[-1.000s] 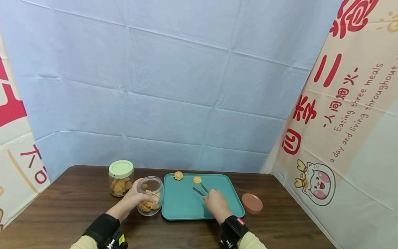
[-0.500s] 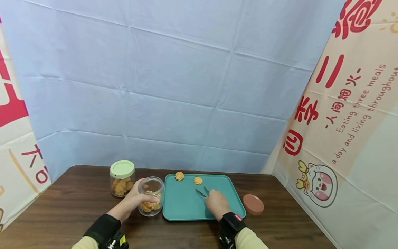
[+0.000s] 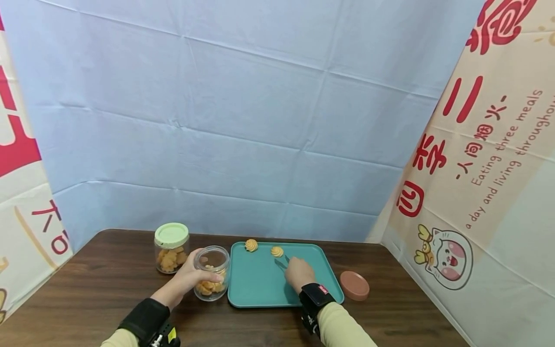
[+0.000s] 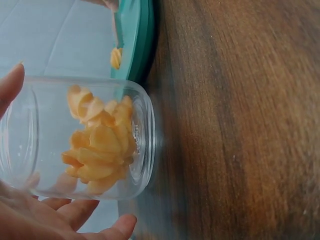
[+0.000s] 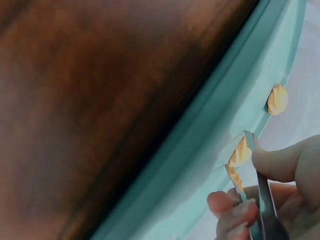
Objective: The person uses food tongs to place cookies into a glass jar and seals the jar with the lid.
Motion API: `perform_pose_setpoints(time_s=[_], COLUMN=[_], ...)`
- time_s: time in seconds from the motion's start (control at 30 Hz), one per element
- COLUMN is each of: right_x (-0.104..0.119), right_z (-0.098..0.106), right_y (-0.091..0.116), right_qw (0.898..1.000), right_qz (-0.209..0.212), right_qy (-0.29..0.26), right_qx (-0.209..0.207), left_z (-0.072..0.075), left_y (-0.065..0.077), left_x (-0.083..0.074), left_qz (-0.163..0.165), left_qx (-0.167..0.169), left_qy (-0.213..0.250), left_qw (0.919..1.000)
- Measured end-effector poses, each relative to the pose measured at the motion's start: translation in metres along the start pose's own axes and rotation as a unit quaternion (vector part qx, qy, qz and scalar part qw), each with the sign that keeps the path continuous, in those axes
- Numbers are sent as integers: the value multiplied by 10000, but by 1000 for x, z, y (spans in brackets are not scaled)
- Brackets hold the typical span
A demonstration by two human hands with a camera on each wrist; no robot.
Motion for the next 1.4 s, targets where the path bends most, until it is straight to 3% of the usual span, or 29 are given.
perform_pose_setpoints(time_s=[0.3, 0.5, 0.9, 1.23, 1.4], right_x=[2, 3, 3, 7, 8], right_z=[1, 0, -6, -9, -8], right_y=[-13, -22, -33, -39, -41], right_qw=[9996, 9996, 9987, 9998, 9993], right_qz=[-270, -219, -387, -85, 133], right_qy=[95, 131, 93, 176, 270], right_qx=[81, 137, 313, 72, -218], left_z=[-1, 1, 3, 3, 3], left_y=[0, -1, 0, 1, -2], left_x=[-2, -3, 2, -1, -3], left_qz=[-2, -11, 226, 371, 252], left_qx=[54, 59, 35, 140, 185], left_qy=[7, -17, -180, -321, -374], left_qw=[10000, 10000, 9996, 9987, 9988])
Point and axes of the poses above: each hand's wrist, its own y-axis away from the middle knuckle, its own z-axis out of the back of the hand, x = y × z, the point moved 7 cm from there along -y, towards the middle knuckle, and after that the axes turned 14 degrees about x, right-handed, at the moved point
